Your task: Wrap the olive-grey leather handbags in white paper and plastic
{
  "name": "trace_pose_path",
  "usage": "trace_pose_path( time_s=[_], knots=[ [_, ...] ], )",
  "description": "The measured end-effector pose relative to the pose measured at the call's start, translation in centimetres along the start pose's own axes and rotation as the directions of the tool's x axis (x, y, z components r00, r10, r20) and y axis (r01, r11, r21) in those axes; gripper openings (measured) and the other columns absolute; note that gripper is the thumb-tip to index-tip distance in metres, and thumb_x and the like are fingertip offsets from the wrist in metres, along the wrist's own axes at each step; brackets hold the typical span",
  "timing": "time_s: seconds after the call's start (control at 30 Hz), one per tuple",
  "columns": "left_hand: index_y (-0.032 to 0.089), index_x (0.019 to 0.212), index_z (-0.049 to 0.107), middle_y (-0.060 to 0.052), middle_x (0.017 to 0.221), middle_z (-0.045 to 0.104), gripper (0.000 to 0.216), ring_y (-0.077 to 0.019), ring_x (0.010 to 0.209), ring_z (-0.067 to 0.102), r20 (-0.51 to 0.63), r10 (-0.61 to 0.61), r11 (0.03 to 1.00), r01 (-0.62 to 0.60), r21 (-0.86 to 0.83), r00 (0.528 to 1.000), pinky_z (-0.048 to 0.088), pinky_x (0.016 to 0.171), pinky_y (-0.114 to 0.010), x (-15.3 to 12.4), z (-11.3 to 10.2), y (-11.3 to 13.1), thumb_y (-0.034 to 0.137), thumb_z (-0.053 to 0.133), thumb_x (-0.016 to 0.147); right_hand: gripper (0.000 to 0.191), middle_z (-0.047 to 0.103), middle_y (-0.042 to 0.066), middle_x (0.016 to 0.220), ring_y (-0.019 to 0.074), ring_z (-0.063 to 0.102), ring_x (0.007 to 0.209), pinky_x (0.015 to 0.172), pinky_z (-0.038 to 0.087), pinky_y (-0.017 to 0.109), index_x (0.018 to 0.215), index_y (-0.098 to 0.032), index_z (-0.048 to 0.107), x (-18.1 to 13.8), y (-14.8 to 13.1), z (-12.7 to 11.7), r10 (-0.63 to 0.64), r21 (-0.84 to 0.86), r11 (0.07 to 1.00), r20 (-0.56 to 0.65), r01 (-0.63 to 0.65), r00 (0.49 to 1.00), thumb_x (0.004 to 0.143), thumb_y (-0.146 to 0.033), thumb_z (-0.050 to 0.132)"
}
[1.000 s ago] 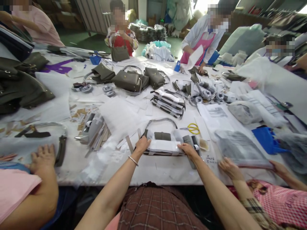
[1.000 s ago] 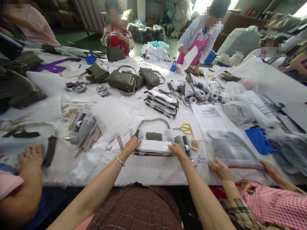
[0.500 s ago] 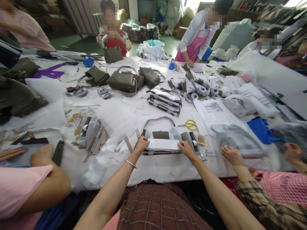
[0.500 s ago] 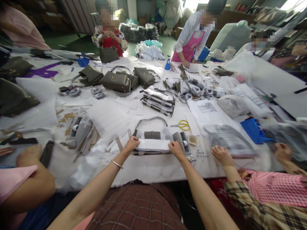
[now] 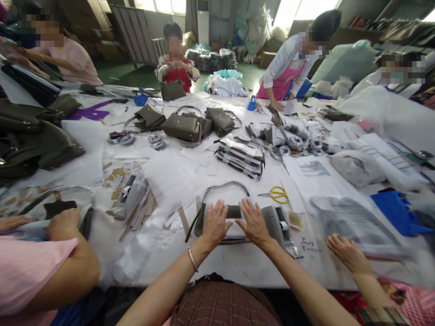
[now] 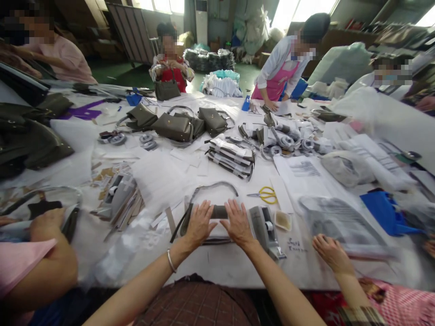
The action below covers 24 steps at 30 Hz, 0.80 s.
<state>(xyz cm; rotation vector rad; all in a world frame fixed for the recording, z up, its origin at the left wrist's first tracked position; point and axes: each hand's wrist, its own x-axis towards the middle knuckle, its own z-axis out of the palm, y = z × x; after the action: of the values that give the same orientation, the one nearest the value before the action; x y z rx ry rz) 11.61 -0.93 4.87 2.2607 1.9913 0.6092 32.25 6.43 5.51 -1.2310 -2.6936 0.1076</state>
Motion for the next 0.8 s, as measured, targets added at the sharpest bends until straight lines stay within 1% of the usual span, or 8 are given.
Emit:
trace_pose_path(
  time_s=[0.07,0.17,0.3,0.4,0.5,0.6,0.7,0.8],
  knots=[
    [0.015,0.144,0.039,-0.019,0.152,0.040,0.065,-0.0337,0.144,0.033,0.031,0.004,1.000,-0.005,0.016,1.000,0.028,0.115,-0.057,-0.4,1.4,-0.3,0.048,0.055,0.091,0.064,0.036,0.014,0.156,0.0312,0.025,0.146,0.119,0.014,0.055,0.149,-0.019,0.038,-0.1,0.7,1.8,-0.073,-0.038,0.996,0.042,0.075,0.996,0.094,-0.049,0.048],
    [0.018,0.149,0.034,-0.019,0.153,0.038,0.075,-0.0353,0.143,0.035,0.070,-0.049,0.998,0.047,0.036,0.996,0.032,0.113,-0.058,-2.2,3.3,-1.6,0.057,0.056,0.089,0.059,0.037,0.012,0.156,0.0308,0.028,0.145,0.117,0.017,0.057,0.149,-0.023,0.039,-1.6,2.5,4.7,-0.002,-0.069,0.998,0.072,0.007,0.997,0.096,-0.049,0.043],
    [0.023,0.154,0.028,-0.017,0.156,0.033,0.080,-0.0350,0.144,0.033,0.058,-0.067,0.997,0.064,0.044,0.996,0.032,0.115,-0.056,-4.0,4.9,-2.8,0.055,0.059,0.087,0.060,0.029,0.007,0.160,0.0287,0.025,0.148,0.118,0.018,0.054,0.152,-0.027,0.031,-3.4,4.1,7.7,0.034,-0.053,0.998,0.018,-0.033,0.999,0.097,-0.048,0.039],
    [0.025,0.155,0.025,-0.015,0.157,0.031,0.084,-0.0353,0.144,0.032,0.057,-0.071,0.997,0.069,0.038,0.996,0.032,0.115,-0.056,-4.2,5.3,-2.9,0.051,0.063,0.085,0.061,0.028,0.006,0.160,0.0291,0.025,0.147,0.118,0.020,0.055,0.154,-0.029,0.027,-3.8,4.4,8.6,0.022,-0.028,0.999,-0.015,-0.022,1.000,0.097,-0.047,0.039],
    [0.026,0.156,0.020,-0.015,0.158,0.030,0.088,-0.0347,0.145,0.031,0.070,-0.087,0.996,0.086,0.016,0.994,0.033,0.115,-0.056,-3.9,4.8,-2.8,0.051,0.064,0.084,0.063,0.030,0.005,0.159,0.0302,0.028,0.146,0.117,0.020,0.057,0.154,-0.031,0.024,-3.5,4.5,8.0,0.011,-0.017,1.000,-0.002,-0.011,1.000,0.096,-0.048,0.041],
    [0.026,0.156,0.017,-0.014,0.160,0.026,0.085,-0.0330,0.146,0.029,0.084,-0.067,0.998,0.068,-0.014,0.994,0.031,0.116,-0.054,-4.0,3.4,-2.7,0.054,0.059,0.088,0.068,0.029,0.006,0.159,0.0321,0.027,0.146,0.117,0.018,0.060,0.155,-0.032,0.021,-2.4,4.0,5.7,-0.028,-0.025,0.999,0.003,0.028,1.000,0.095,-0.054,0.043],
    [0.026,0.156,0.017,-0.013,0.161,0.024,0.080,-0.0320,0.147,0.027,0.085,-0.026,1.000,0.026,-0.009,0.996,0.024,0.119,-0.055,-5.2,2.1,-2.9,0.058,0.051,0.092,0.073,0.024,0.006,0.161,0.0336,0.024,0.147,0.118,0.016,0.060,0.156,-0.030,0.020,-0.6,2.4,3.4,-0.080,-0.016,0.997,-0.005,0.080,0.997,0.093,-0.057,0.046],
    [0.024,0.156,0.018,-0.014,0.159,0.028,0.081,-0.0316,0.147,0.028,0.077,-0.042,0.999,0.042,0.007,0.996,0.023,0.119,-0.055,-6.7,2.0,-3.1,0.061,0.048,0.092,0.075,0.023,0.005,0.162,0.0338,0.023,0.148,0.119,0.017,0.059,0.155,-0.032,0.020,0.7,0.1,3.4,-0.202,0.031,0.979,0.034,0.201,0.979,0.091,-0.058,0.048]
  ],
)
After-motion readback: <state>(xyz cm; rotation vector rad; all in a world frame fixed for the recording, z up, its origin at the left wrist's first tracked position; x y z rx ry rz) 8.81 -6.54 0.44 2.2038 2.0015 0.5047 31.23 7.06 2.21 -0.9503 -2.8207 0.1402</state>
